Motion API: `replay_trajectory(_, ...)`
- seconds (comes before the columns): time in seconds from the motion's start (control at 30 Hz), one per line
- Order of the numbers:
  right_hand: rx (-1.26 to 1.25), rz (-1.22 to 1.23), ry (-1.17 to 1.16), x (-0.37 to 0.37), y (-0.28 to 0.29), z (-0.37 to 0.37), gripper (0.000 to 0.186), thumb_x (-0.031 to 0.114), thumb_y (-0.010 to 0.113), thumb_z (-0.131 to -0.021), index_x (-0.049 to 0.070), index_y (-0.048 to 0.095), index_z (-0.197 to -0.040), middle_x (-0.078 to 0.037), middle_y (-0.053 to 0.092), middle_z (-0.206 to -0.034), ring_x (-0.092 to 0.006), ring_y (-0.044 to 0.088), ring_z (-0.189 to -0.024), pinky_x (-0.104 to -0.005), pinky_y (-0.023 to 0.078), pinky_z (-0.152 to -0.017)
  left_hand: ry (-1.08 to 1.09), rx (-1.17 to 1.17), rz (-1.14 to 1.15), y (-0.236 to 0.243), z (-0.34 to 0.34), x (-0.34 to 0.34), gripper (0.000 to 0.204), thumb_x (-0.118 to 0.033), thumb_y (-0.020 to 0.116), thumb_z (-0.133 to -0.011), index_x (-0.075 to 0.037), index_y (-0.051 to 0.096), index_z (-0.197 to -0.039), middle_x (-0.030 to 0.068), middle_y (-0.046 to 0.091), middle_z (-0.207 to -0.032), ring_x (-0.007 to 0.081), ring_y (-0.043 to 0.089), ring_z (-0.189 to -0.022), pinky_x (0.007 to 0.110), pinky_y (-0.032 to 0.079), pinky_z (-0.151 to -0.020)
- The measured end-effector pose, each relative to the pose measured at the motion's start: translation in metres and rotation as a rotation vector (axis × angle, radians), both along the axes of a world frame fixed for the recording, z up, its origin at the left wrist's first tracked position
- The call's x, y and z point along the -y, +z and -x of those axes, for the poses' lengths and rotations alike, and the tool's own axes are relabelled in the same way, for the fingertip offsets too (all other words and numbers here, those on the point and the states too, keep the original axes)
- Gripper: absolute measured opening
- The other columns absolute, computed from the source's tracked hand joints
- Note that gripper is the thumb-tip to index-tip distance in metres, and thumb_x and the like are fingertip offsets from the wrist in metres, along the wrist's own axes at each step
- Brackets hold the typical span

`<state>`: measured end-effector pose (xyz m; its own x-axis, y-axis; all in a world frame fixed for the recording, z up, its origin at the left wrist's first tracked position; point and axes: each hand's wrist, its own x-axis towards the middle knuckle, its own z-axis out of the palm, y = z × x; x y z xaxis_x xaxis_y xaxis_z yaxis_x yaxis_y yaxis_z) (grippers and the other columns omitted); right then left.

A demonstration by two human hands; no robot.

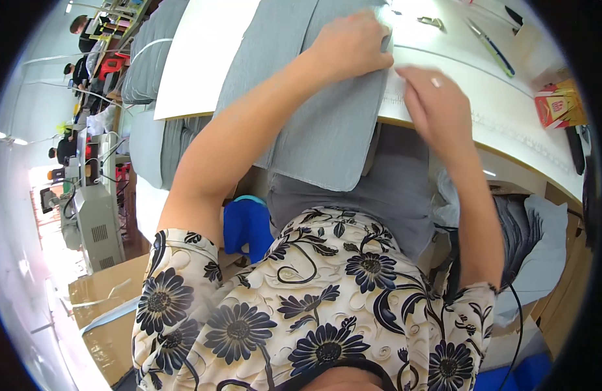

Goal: Sewing fabric covers or sleeves using an industrial sewing machine.

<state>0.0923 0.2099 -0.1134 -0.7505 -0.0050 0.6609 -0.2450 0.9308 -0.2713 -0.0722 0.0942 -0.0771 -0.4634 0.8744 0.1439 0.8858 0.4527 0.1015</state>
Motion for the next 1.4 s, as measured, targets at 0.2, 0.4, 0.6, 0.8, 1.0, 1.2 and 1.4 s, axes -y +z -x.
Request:
replay_trajectory(0.2, 0.389, 1.563, 0.135, 0.093, -0.045, -0.059, 0.024, 0.013, 0.061, -0.095, -0.005, 0.067, -0.111, -0.007, 0.07, -0.091, -0.0106, 0.064, -0.08, -0.0258, 0.053, -0.073, -0.038, 0.103, 0.042, 0.011, -0.028, 0.027, 0.038, -0.035, 0.067, -0.079, -0.001, 0.07, -0.097, 0.0193, 0.065, -0.104, 0.0363, 0.066, -0.094, 0.044, 0.054, -0.081)
replay_trajectory(0.4, 0.384, 1.792, 0.357, 0.096, -0.06, -0.056, 0.022, 0.017, 0.06, -0.097, -0.003, 0.068, -0.101, -0.002, 0.066, -0.083, -0.0083, 0.058, -0.07, -0.0237, 0.048, -0.065, -0.283, 0.067, -0.17, 0.015, -0.057, 0.077, 0.043, -0.039, 0.075, -0.08, -0.005, 0.072, -0.107, 0.0101, 0.067, -0.11, 0.0293, 0.063, -0.1, 0.037, 0.052, -0.086)
replay_trajectory(0.6, 0.328, 2.011, 0.434, 0.079, -0.055, -0.066, 0.018, 0.013, 0.06, -0.097, -0.001, 0.067, -0.106, -0.004, 0.069, -0.087, -0.009, 0.062, -0.072, -0.0253, 0.051, -0.065, -0.458, 0.175, -0.274, 0.023, -0.101, 0.112, 0.052, -0.03, 0.085, -0.067, -0.008, 0.069, -0.112, 0.0075, 0.065, -0.113, 0.0287, 0.061, -0.106, 0.039, 0.052, -0.088)
replay_trajectory(0.8, 0.376, 2.03, 0.597, 0.072, -0.062, -0.073, 0.023, 0.007, 0.063, -0.094, -0.003, 0.063, -0.114, -0.008, 0.07, -0.101, -0.0112, 0.065, -0.083, -0.0253, 0.054, -0.07, -0.534, -0.048, -0.429, -0.004, -0.126, 0.127, 0.045, -0.016, 0.085, -0.062, -0.003, 0.07, -0.101, 0.0069, 0.063, -0.099, 0.0249, 0.063, -0.093, 0.038, 0.053, -0.078)
replay_trajectory(1.0, 0.549, 2.077, 0.651, 0.072, -0.059, -0.076, 0.018, 0.006, 0.064, -0.092, -0.003, 0.063, -0.108, -0.009, 0.07, -0.099, -0.0125, 0.066, -0.084, -0.0262, 0.056, -0.074, -0.583, -0.094, -0.553, -0.013, -0.132, 0.124, 0.028, 0.0, 0.079, -0.062, 0.002, 0.071, -0.089, 0.0081, 0.063, -0.09, 0.0224, 0.062, -0.081, 0.036, 0.053, -0.066)
replay_trajectory(1.2, 0.519, 2.054, 0.501, 0.084, -0.043, -0.067, 0.013, 0.004, 0.064, -0.091, -0.001, 0.063, -0.103, -0.006, 0.069, -0.092, -0.0111, 0.065, -0.079, -0.0253, 0.054, -0.07, -0.602, -0.052, -0.627, -0.015, -0.136, 0.119, 0.025, 0.007, 0.077, -0.06, 0.004, 0.071, -0.084, 0.0084, 0.063, -0.086, 0.0227, 0.061, -0.076, 0.032, 0.052, -0.06)
replay_trajectory(1.4, 0.513, 1.933, 0.442, 0.074, -0.044, -0.08, 0.009, 0.004, 0.064, -0.09, 0.0, 0.063, -0.098, -0.005, 0.068, -0.088, -0.01, 0.062, -0.073, -0.0236, 0.049, -0.065, -0.564, -0.028, -0.553, -0.008, -0.139, 0.118, 0.028, 0.0, 0.08, -0.064, 0.003, 0.07, -0.089, 0.0072, 0.062, -0.089, 0.0217, 0.061, -0.075, 0.032, 0.052, -0.061)
